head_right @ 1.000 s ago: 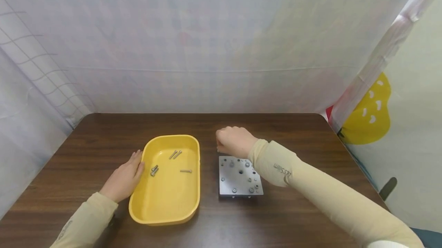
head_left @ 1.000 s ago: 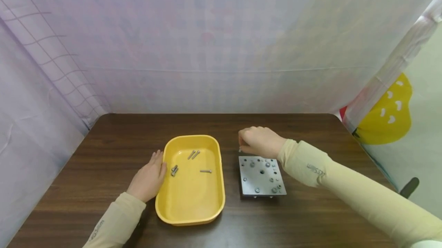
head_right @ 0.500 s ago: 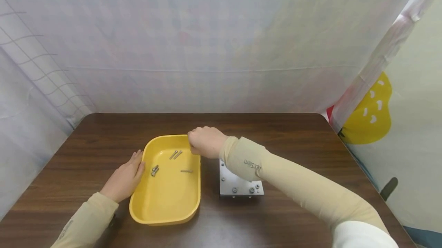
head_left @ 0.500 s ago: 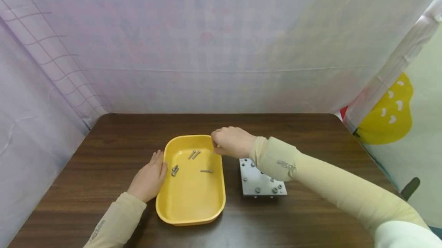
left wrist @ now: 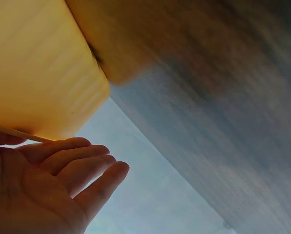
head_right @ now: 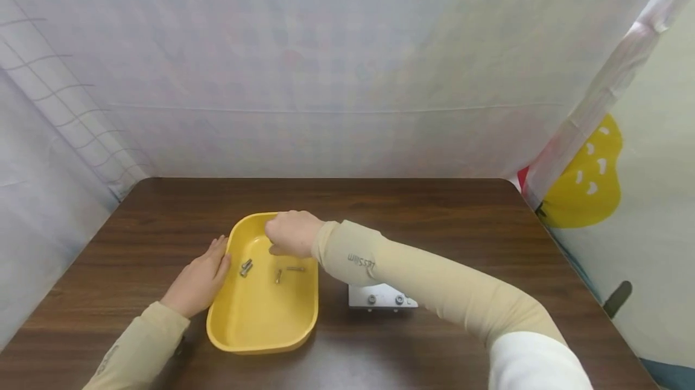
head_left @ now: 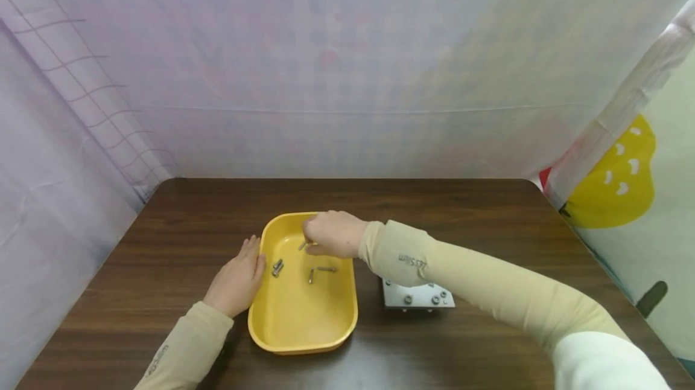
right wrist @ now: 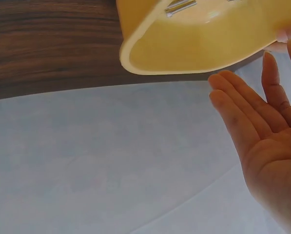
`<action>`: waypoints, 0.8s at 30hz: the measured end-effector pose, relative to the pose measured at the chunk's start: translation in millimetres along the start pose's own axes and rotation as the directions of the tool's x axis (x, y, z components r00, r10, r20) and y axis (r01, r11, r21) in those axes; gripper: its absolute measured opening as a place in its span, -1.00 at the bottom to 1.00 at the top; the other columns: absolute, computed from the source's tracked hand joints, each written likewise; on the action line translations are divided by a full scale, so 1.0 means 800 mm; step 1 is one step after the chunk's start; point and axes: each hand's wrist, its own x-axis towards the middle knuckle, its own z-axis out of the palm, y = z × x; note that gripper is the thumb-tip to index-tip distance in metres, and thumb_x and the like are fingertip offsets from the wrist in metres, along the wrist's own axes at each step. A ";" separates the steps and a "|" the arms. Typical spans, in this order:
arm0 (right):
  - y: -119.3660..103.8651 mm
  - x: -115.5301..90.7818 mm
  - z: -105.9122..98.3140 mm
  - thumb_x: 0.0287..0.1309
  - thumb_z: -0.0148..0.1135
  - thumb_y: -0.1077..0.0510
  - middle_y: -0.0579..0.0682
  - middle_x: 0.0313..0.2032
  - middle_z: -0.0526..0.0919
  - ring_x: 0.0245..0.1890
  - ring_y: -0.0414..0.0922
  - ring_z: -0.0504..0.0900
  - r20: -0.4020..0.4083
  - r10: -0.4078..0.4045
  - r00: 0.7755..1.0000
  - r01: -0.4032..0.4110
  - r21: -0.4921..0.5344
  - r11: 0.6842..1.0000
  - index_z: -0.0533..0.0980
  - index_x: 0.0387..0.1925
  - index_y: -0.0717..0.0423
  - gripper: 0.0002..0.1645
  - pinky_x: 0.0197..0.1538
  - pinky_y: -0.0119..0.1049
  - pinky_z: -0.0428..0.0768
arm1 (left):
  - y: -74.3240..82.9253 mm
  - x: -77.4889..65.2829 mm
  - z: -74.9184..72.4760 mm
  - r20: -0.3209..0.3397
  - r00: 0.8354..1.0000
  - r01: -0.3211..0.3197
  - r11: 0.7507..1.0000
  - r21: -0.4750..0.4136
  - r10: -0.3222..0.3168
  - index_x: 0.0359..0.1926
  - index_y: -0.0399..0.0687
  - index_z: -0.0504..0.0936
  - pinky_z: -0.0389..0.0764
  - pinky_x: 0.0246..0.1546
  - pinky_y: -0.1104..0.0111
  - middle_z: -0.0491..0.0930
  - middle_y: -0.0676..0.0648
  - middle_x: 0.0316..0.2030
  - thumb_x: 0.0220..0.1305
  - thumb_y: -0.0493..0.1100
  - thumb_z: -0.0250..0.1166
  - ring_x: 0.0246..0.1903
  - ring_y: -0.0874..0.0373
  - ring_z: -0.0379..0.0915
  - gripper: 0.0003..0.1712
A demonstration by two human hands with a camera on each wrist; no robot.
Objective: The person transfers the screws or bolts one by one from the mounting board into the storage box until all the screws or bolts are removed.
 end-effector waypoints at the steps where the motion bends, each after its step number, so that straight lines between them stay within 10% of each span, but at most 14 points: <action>1: -0.001 0.000 0.000 0.34 0.22 0.03 -0.07 -0.19 0.70 -0.26 -0.17 0.66 -0.003 0.002 1.000 -0.002 -0.001 1.000 0.60 -0.13 0.07 -0.78 -0.17 -0.32 0.66 | 0.000 0.000 0.000 -0.001 1.000 -0.001 1.000 -0.001 0.001 0.41 -0.51 0.17 0.18 0.42 -0.10 0.15 -0.42 0.43 0.56 -0.13 -0.16 0.44 -0.28 0.07 -0.39; 24: 0.038 -0.030 0.002 0.35 0.19 0.14 0.07 -0.16 0.64 -0.22 -0.06 0.66 -0.176 0.084 0.981 -0.086 -0.001 0.996 0.52 -0.05 0.22 -0.75 -0.14 -0.23 0.70 | 0.001 0.002 0.000 0.014 1.000 0.005 1.000 0.010 -0.005 0.42 -0.50 0.15 0.18 0.42 -0.10 0.13 -0.41 0.44 0.56 -0.13 -0.17 0.45 -0.27 0.05 -0.39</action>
